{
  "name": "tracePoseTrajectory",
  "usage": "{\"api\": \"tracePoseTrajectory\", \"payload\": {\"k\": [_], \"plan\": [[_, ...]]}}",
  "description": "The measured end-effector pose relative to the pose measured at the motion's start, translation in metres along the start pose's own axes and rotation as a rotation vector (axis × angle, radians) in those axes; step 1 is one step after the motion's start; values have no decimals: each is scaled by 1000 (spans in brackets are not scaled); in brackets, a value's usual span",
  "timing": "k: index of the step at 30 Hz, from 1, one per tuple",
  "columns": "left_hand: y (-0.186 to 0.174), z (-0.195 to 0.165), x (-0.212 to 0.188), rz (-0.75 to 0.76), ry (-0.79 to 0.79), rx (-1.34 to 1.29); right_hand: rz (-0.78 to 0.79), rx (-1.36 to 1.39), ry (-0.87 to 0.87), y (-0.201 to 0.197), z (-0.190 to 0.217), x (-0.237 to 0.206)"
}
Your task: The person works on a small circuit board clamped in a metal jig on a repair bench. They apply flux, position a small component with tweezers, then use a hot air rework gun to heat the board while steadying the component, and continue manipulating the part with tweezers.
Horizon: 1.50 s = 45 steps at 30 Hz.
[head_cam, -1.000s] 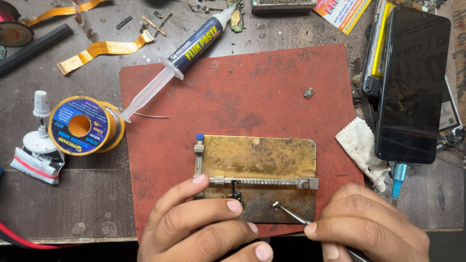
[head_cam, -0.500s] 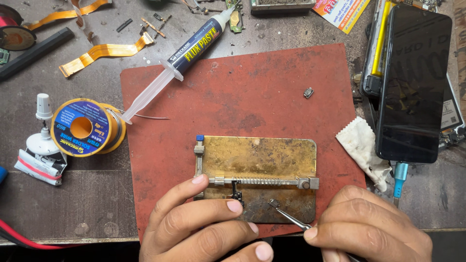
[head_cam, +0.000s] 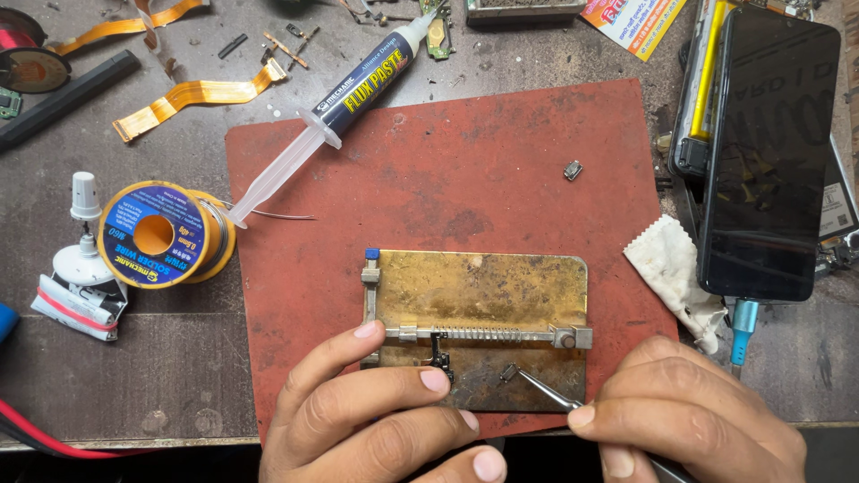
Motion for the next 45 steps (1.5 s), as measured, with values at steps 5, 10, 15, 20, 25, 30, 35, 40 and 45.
{"api": "tracePoseTrajectory", "payload": {"k": [5,10,15,20,25,30,35,40,45], "plan": [[-1,-1,-1,-3,-12,1,-61,-26,40,-3,-2,-7],[-15,-2,0,-162,15,12,-166,-55,26,-10,1,-8],[-31,-8,-5,-394,25,162,-284,-170,57,-15,15,-12],[-37,-24,-8,-278,-86,244,-373,-231,-9,-14,39,-15],[-50,-44,-14,-256,-72,260,-368,-265,-163,-10,74,-19],[-54,-59,-26,-250,-58,277,-398,-235,-106,-10,86,-31],[-61,-69,-36,-264,-56,270,-405,-228,-157,-8,104,-39],[-69,-78,-40,-287,-16,242,-412,-226,-176,-10,115,-41],[-73,-73,-45,-229,33,173,-437,-191,-170,-11,111,-40]]}}
Point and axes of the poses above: each hand's wrist, its own x-axis towards the middle knuckle, its own y-axis out of the palm, z = x × y, the point moved 10 cm from there along x, towards the middle knuckle, and after that the axes turned 4 degrees about -y, right-handed, at the moved point
